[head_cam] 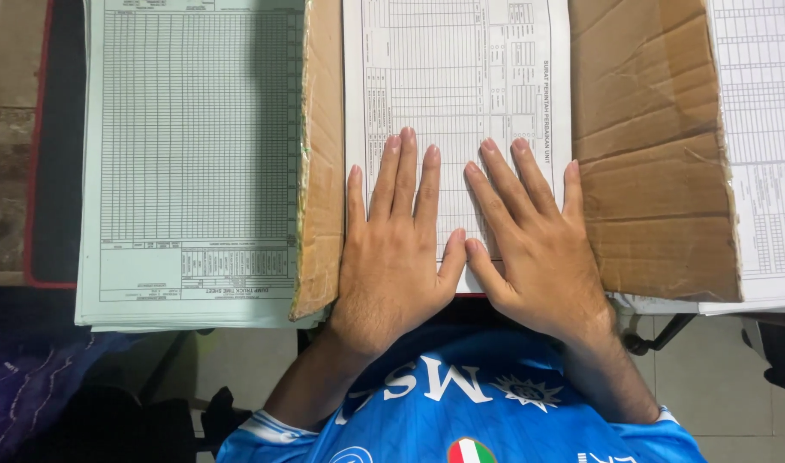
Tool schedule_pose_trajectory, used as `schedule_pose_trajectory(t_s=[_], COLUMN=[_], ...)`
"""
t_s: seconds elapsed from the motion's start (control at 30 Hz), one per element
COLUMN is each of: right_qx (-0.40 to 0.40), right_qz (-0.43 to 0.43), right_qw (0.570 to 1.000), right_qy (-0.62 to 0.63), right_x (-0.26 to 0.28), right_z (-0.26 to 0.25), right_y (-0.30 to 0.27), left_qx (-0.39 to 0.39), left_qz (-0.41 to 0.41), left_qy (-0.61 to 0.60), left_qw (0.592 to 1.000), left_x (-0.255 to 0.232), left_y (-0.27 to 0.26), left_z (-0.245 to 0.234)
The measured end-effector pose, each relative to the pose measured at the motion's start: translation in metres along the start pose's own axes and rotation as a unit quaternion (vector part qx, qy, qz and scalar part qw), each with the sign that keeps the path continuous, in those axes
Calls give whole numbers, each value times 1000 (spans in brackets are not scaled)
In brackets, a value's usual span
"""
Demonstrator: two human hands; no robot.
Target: Flipping through and smoothing down a stack of printed forms on a desk
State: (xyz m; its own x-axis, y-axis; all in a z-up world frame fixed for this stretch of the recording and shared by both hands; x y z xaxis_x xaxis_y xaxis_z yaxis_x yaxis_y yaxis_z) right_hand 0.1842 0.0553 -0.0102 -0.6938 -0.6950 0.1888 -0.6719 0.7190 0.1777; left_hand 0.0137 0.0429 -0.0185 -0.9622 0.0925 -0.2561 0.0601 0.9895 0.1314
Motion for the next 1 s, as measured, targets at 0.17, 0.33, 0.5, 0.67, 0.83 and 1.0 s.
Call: schedule_pose_trajectory(t_s=[0.17, 0.33, 0.5, 0.67, 0.83, 1.0], right_qx=[1, -9, -29, -39, -46, -51], right_qz=[4, 4, 8, 7, 3, -2], right_qw=[1000, 1000, 999, 999, 998, 998], right_qy=[7, 19, 31, 30, 38, 29], right_x=[1, 1, 3, 3, 3, 3], right_z=[0, -3, -3, -3, -4, -3], right_y=[-1, 1, 0, 0, -1, -1], left_qx=[1, -10, -6, -1, 4, 1], left_qz=[2, 4, 5, 5, 4, 2], left_qy=[-1, -14, -7, -7, -6, -3], left_qw=[1000, 1000, 1000, 1000, 1000, 1000], left_x=[1, 0, 0, 1, 1, 1], left_y=[-1, 0, 0, 0, 0, 0], left_z=[0, -1, -2, -3, -2, -1])
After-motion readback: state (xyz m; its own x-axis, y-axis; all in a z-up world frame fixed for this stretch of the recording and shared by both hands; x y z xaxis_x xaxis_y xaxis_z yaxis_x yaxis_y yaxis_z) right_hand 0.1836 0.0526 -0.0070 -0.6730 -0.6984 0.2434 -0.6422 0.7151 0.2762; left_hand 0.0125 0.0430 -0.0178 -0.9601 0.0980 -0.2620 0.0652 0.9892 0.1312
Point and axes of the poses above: each hand's wrist, its own y-axis towards the middle knuckle, its own z-axis out of the palm, x = y × z, the point moved 1 cm from there along y, towards the middle knuckle, and after that the axes turned 11 degrees about -z, right-handed, at the moved point
